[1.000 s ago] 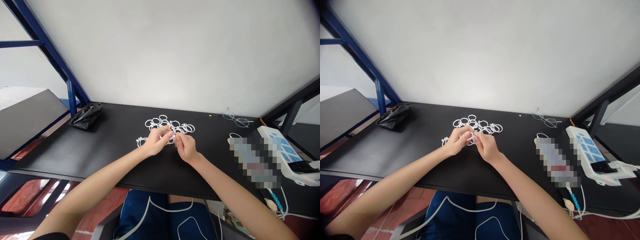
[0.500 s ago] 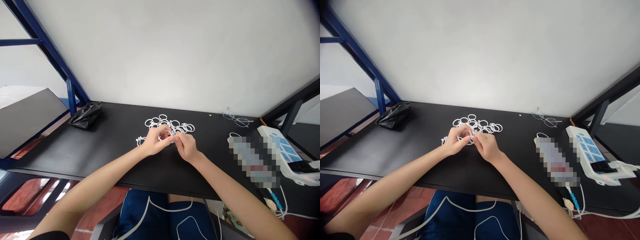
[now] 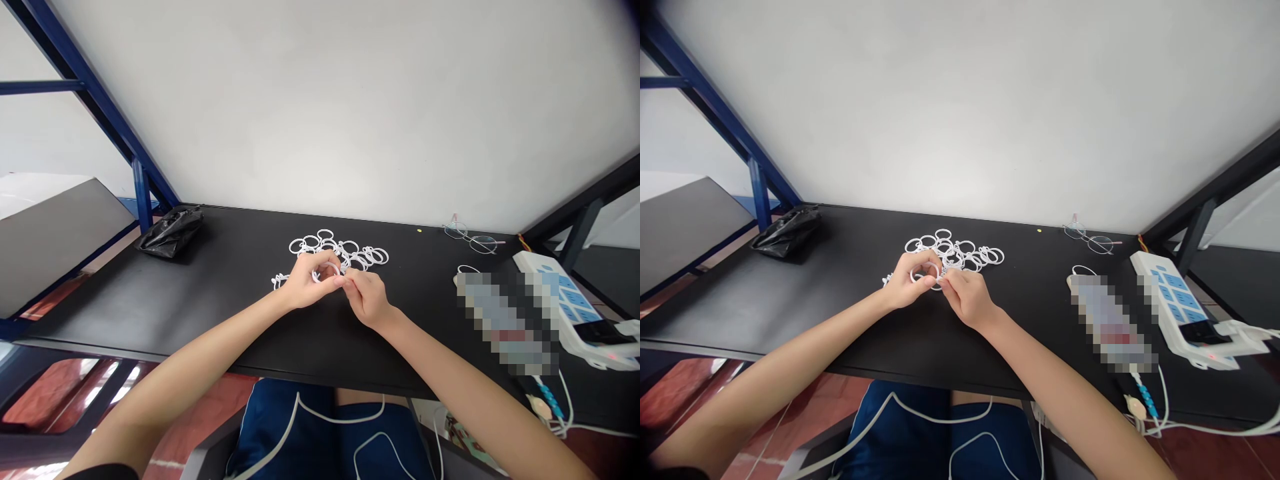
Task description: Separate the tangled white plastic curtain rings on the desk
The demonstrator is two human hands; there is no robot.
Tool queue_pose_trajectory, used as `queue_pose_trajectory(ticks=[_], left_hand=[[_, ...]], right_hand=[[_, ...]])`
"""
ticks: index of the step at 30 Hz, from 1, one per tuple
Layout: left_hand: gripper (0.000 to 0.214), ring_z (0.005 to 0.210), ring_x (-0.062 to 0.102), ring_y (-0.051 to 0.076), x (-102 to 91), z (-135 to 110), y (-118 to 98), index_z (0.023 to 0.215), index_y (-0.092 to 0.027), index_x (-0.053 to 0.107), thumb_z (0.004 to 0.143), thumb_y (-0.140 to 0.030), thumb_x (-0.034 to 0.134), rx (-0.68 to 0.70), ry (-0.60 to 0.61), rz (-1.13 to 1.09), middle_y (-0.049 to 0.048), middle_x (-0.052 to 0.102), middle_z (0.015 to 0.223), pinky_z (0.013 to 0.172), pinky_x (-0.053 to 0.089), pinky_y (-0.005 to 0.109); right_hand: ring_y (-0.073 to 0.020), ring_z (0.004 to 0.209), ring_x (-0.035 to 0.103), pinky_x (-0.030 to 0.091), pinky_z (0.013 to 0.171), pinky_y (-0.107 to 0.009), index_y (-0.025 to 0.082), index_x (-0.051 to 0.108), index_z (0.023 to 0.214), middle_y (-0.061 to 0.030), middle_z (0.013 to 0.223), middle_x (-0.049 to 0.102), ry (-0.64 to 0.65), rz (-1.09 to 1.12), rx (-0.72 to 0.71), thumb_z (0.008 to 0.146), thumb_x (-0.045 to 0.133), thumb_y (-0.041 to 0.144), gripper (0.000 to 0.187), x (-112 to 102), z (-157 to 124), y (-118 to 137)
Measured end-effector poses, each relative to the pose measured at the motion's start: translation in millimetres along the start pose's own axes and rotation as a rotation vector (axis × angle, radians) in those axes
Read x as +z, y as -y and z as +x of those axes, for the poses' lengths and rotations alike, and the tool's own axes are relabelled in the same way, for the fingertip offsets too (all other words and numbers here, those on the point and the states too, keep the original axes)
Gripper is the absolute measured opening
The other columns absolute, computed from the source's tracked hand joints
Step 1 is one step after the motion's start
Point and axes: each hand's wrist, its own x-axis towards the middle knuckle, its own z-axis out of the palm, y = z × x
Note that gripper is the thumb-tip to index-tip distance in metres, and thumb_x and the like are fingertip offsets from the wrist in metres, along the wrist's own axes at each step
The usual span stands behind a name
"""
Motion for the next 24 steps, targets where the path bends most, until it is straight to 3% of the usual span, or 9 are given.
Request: queue_pose_trajectory(ticks=[7,24], left_hand=[[0.042,0.052,0.039,0.008,0.2,0.9,-8.0,0.069,-0.014,0.055,0.091,-0.049,0.046,0.025,-0.030,0.100,-0.0007,0.050,0.060,0.050,0.034,0.021],[0.044,0.050,0.036,0.008,-0.2,1.2,-6.7,0.064,-0.014,0.054,0.092,-0.047,0.046,0.033,-0.034,0.125,-0.0016,0.046,0.054,0.047,0.030,0.022]], right_hand=[[-0.0120,0.046,0.040,0.033,0.048,-0.026,0.021,0.047,0.075,0.0029,0.054,0.044,0.014,-0.051,-0.009,0.097,0.036,0.020,0.024,0.2,0.5,-0.6],[-0.0119,0.046,0.037,0.032,0.047,-0.026,0.021,0.043,0.073,0.0031,0.054,0.040,-0.002,-0.068,-0.021,0.097,0.037,0.018,0.025,1.4,0.9,2.2]])
